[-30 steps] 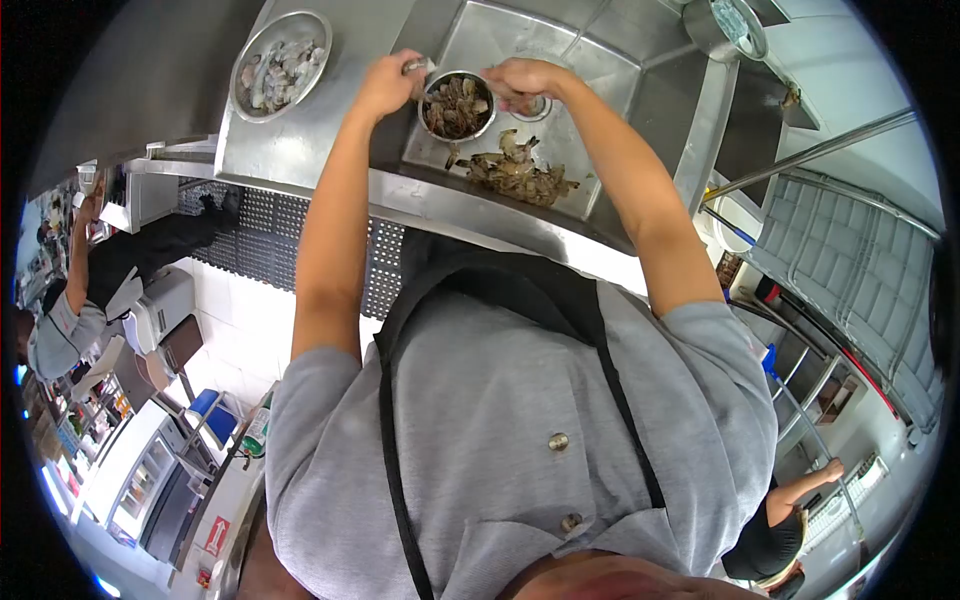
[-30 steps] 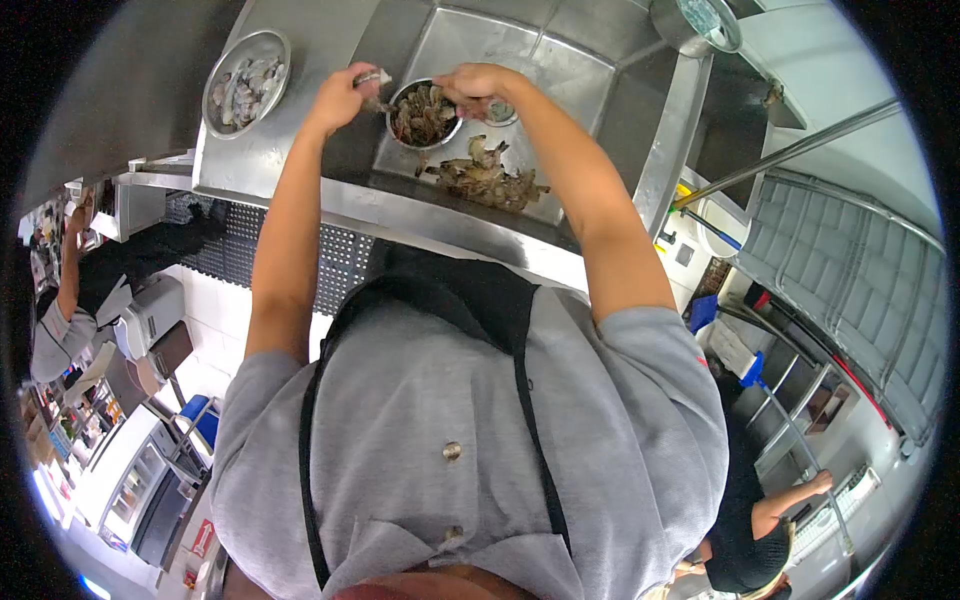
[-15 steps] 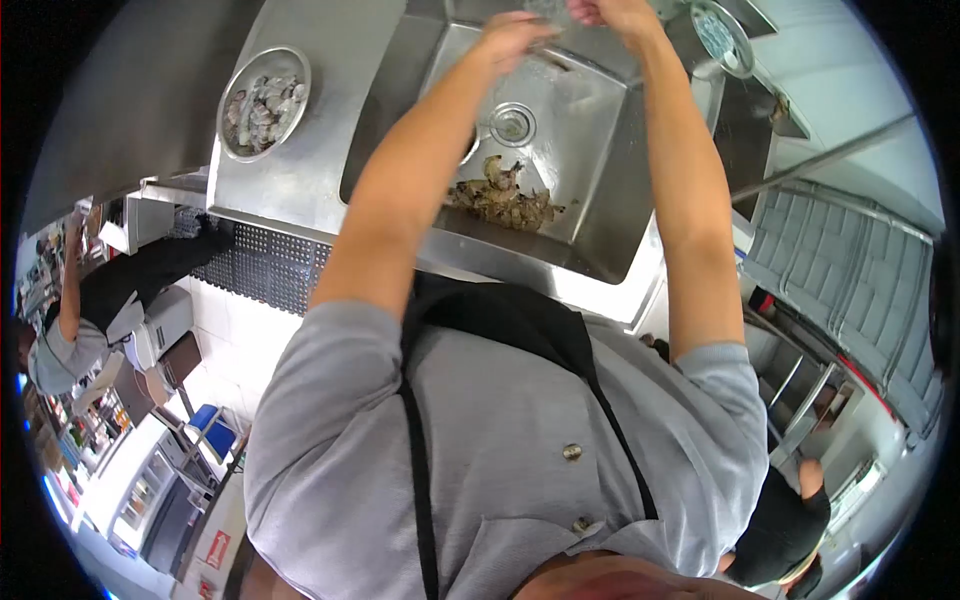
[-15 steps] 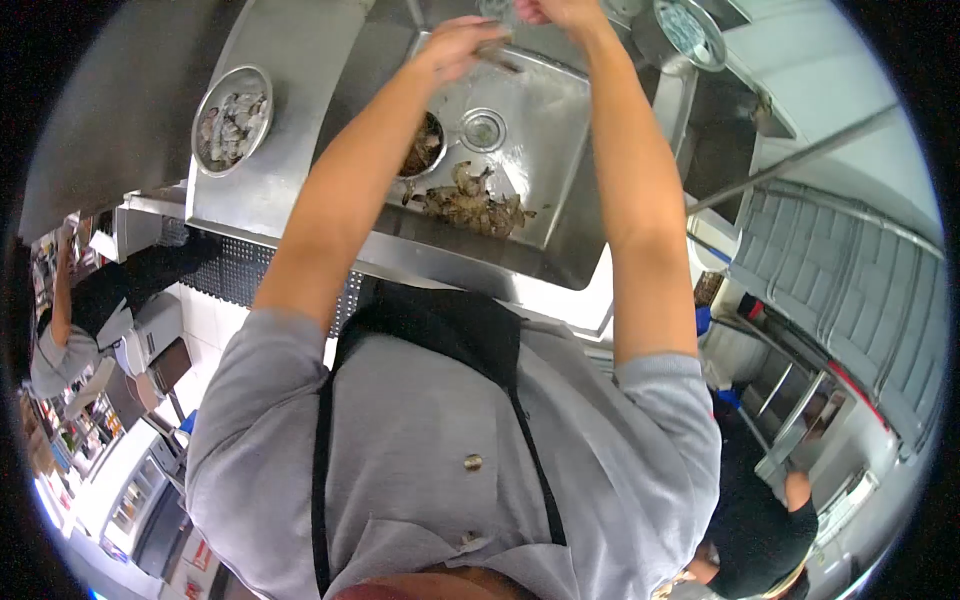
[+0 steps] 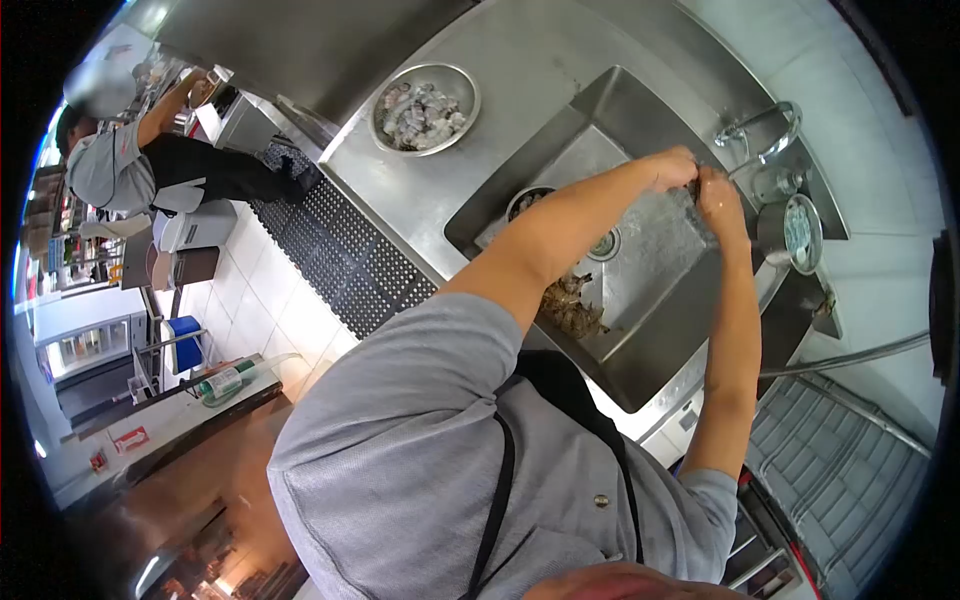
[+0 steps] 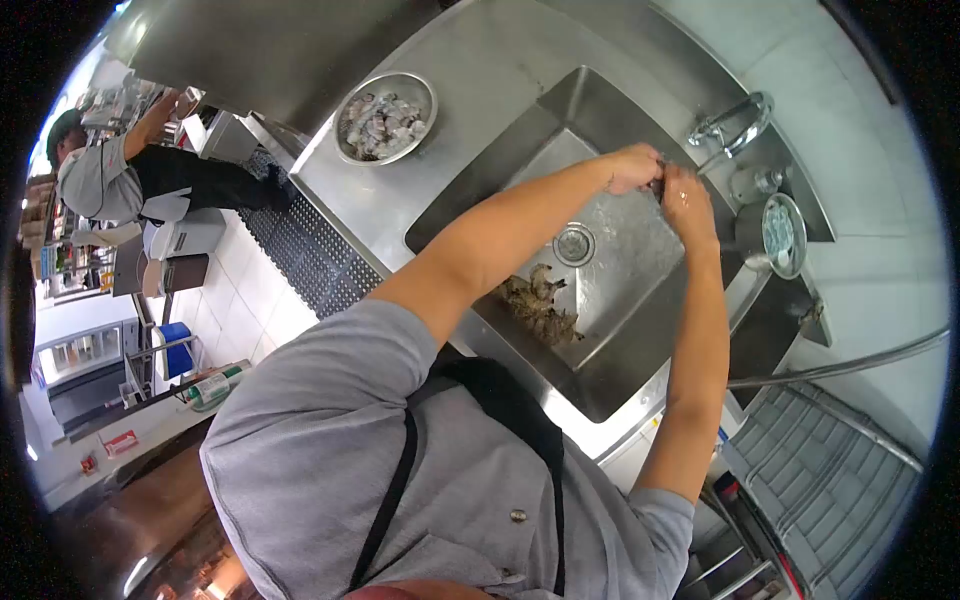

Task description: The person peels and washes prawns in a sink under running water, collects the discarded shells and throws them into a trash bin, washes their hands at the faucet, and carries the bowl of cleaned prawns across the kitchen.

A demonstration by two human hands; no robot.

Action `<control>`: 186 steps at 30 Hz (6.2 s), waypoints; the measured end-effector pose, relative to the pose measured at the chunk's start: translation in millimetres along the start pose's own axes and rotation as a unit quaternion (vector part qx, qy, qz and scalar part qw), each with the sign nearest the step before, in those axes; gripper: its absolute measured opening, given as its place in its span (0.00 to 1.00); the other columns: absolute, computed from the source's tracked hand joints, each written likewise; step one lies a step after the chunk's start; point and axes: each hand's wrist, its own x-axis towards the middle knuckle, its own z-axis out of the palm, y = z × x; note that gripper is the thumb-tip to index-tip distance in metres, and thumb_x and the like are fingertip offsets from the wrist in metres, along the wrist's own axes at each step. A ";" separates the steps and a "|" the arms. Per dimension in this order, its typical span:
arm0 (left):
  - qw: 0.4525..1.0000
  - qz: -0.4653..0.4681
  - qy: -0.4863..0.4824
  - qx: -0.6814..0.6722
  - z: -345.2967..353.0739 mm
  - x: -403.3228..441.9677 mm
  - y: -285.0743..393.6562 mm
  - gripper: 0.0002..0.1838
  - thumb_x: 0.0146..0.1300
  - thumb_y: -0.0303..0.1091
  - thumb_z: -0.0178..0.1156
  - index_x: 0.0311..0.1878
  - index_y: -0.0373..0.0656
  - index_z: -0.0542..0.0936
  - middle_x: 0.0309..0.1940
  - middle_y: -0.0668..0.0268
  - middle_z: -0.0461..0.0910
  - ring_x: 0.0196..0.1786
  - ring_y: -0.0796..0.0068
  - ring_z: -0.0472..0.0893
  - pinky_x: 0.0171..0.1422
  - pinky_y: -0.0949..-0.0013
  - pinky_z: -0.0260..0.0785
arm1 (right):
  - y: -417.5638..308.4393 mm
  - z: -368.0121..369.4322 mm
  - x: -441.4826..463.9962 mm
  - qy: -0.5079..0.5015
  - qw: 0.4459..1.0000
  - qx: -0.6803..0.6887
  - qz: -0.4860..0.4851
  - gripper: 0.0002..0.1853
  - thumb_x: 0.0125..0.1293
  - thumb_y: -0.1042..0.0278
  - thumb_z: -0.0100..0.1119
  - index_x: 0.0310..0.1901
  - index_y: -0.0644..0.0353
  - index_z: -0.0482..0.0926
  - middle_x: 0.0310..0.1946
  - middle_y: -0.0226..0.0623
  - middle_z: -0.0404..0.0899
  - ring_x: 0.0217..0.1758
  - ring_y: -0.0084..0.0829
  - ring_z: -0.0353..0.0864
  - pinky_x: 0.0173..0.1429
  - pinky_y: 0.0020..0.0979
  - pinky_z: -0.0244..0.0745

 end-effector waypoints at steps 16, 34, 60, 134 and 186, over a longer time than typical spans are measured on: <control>0.958 0.053 0.011 0.280 -12.6 -58.2 20.0 0.12 0.51 0.28 0.55 0.36 0.36 0.84 0.33 0.53 0.83 0.38 0.62 0.82 0.40 0.60 0.72 | -37.8 -9.2 0.2 -0.093 0.989 0.076 0.085 0.07 0.62 0.75 0.46 0.40 0.66 0.71 0.38 0.55 0.79 0.44 0.55 0.79 0.47 0.49 0.72; 0.964 0.080 0.086 0.240 -16.0 -54.2 -18.6 0.10 0.52 0.30 0.59 0.34 0.35 0.83 0.32 0.49 0.83 0.35 0.58 0.82 0.40 0.60 0.73 | -63.8 -5.2 -8.2 -0.019 0.964 0.261 0.040 0.11 0.64 0.73 0.49 0.46 0.66 0.72 0.36 0.57 0.79 0.42 0.59 0.79 0.45 0.51 0.73; 0.959 0.224 0.074 0.159 -19.8 -91.1 33.5 0.11 0.59 0.31 0.61 0.44 0.38 0.76 0.39 0.53 0.81 0.44 0.60 0.80 0.46 0.61 0.72 | -65.4 -35.1 13.3 -0.040 0.981 0.132 0.135 0.09 0.65 0.70 0.47 0.40 0.67 0.73 0.32 0.62 0.77 0.42 0.63 0.76 0.41 0.54 0.69; 0.994 0.029 0.096 0.047 10.6 -71.6 63.5 0.17 0.66 0.40 0.55 0.32 0.34 0.80 0.26 0.63 0.80 0.27 0.76 0.76 0.33 0.68 0.66 | -55.8 -33.9 -5.6 -0.015 0.964 0.100 0.247 0.12 0.60 0.70 0.52 0.43 0.67 0.74 0.37 0.55 0.81 0.43 0.54 0.82 0.46 0.48 0.77; 0.996 0.048 0.026 0.064 34.2 -38.2 39.7 0.09 0.58 0.28 0.54 0.39 0.37 0.80 0.36 0.59 0.81 0.37 0.68 0.80 0.38 0.64 0.73 | 9.2 -11.4 -27.2 0.077 0.863 0.433 0.249 0.11 0.66 0.68 0.57 0.47 0.64 0.76 0.28 0.30 0.78 0.29 0.20 0.74 0.32 0.23 0.70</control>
